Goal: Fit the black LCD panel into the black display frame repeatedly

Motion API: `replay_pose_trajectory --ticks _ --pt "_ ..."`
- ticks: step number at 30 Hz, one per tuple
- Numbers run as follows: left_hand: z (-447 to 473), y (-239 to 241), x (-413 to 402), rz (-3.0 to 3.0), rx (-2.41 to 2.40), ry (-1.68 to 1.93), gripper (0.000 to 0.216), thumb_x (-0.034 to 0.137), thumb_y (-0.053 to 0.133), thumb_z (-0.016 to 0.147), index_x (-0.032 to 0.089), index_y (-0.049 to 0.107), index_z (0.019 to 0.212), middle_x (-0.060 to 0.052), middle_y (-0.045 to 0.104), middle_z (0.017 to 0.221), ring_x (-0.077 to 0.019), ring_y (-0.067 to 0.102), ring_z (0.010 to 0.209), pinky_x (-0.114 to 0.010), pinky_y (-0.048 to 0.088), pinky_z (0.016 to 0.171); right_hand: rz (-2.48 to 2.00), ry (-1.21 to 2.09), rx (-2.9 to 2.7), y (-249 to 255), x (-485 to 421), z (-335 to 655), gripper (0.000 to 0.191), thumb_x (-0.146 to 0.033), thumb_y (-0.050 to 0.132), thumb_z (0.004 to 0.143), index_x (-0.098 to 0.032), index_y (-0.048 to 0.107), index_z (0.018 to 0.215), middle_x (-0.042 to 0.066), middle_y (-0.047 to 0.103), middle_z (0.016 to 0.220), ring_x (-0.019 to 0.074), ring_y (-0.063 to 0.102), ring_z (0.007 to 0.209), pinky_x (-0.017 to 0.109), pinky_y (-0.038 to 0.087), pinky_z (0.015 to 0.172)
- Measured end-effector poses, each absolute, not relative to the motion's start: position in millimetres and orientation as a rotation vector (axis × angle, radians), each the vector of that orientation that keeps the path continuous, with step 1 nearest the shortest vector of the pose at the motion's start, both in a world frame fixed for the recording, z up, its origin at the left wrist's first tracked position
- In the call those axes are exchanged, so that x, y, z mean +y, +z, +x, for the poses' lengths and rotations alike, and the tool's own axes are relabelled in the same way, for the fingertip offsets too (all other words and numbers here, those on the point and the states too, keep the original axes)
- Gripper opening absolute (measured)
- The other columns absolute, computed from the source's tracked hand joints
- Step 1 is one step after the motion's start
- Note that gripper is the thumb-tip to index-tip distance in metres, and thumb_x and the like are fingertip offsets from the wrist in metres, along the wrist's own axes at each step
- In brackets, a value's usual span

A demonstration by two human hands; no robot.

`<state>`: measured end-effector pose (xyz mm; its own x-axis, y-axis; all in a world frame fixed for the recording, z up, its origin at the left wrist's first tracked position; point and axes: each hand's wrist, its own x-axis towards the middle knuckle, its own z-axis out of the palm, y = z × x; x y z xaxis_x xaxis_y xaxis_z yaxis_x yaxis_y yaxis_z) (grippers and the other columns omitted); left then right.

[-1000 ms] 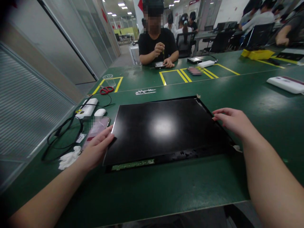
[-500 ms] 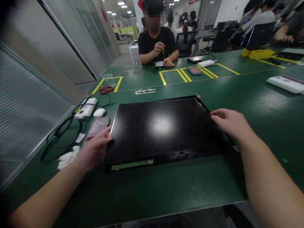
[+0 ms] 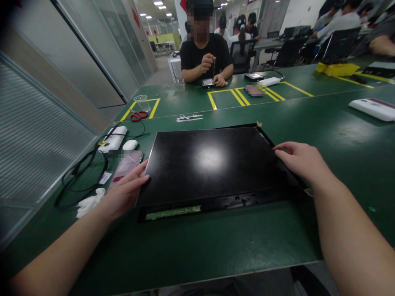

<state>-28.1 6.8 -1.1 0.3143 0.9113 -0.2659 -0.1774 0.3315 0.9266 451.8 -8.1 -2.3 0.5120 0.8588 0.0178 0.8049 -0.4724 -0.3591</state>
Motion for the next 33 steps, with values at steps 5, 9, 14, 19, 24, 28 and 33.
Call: replay_pose_trajectory --ticks 5,9,14,19,24,28,33 --pt "-26.5 2.4 6.7 0.969 0.991 0.863 0.082 0.030 0.086 0.074 0.022 0.056 0.150 -0.011 0.076 0.128 -0.0348 0.070 0.120 -0.038 0.060 0.095 -2.432 0.294 -1.391 0.3 -8.8 449.5 0.038 -0.048 0.058 0.076 -0.027 0.080 0.098 0.004 0.071 0.074 0.0244 0.066 0.072 0.039 0.049 0.072" --pt "-25.1 3.1 5.4 0.956 1.028 0.875 0.087 0.030 0.088 0.072 0.021 0.051 0.151 -0.010 0.077 0.124 -0.0338 0.072 0.115 -0.039 0.061 0.092 -2.441 0.295 -1.358 0.0 -8.6 449.0 0.038 -0.045 0.057 0.075 -0.027 0.081 0.098 0.004 0.073 0.077 0.0249 0.067 0.077 0.038 0.049 0.072" --pt "-27.0 -1.4 6.2 0.936 1.043 0.887 0.081 0.028 0.087 0.073 0.019 0.050 0.144 -0.008 0.079 0.114 -0.0310 0.075 0.107 -0.041 0.061 0.091 -2.410 0.244 -1.408 -2.4 -7.4 452.2 0.037 -0.046 0.058 0.074 -0.028 0.082 0.096 0.004 0.072 0.073 0.0243 0.066 0.072 0.038 0.049 0.070" --pt "-27.7 -1.8 6.7 0.967 1.053 0.884 0.076 0.029 0.086 0.075 0.020 0.050 0.141 -0.007 0.079 0.112 -0.0298 0.076 0.103 -0.041 0.061 0.089 -2.455 0.299 -1.352 -2.2 -7.8 452.8 0.039 -0.046 0.058 0.076 -0.028 0.081 0.101 0.003 0.073 0.077 0.0240 0.067 0.073 0.039 0.050 0.074" --pt "-28.4 -2.5 6.7 0.985 1.065 0.875 0.081 0.031 0.086 0.075 0.019 0.046 0.145 -0.007 0.079 0.109 -0.0294 0.076 0.102 -0.039 0.061 0.088 -2.448 0.324 -1.355 -2.7 -9.3 451.4 0.039 -0.047 0.058 0.077 -0.028 0.081 0.103 0.003 0.072 0.076 0.0234 0.068 0.070 0.039 0.050 0.072" --pt "-27.7 -1.8 7.1 0.983 1.054 0.864 0.081 0.032 0.085 0.077 0.019 0.046 0.147 -0.009 0.079 0.112 -0.0296 0.075 0.105 -0.038 0.061 0.089 -2.444 0.327 -1.364 -3.5 -9.8 452.7 0.039 -0.047 0.058 0.079 -0.027 0.080 0.103 0.002 0.074 0.076 0.0216 0.068 0.065 0.038 0.051 0.071" --pt "-27.9 -2.7 7.2 0.983 1.050 0.867 0.080 0.030 0.083 0.079 0.020 0.046 0.150 -0.009 0.079 0.113 -0.0296 0.075 0.105 -0.039 0.061 0.090 -2.365 0.299 -1.410 -9.1 -9.0 459.4 0.040 -0.048 0.058 0.076 -0.026 0.080 0.101 0.002 0.073 0.070 0.0226 0.068 0.060 0.037 0.050 0.063"
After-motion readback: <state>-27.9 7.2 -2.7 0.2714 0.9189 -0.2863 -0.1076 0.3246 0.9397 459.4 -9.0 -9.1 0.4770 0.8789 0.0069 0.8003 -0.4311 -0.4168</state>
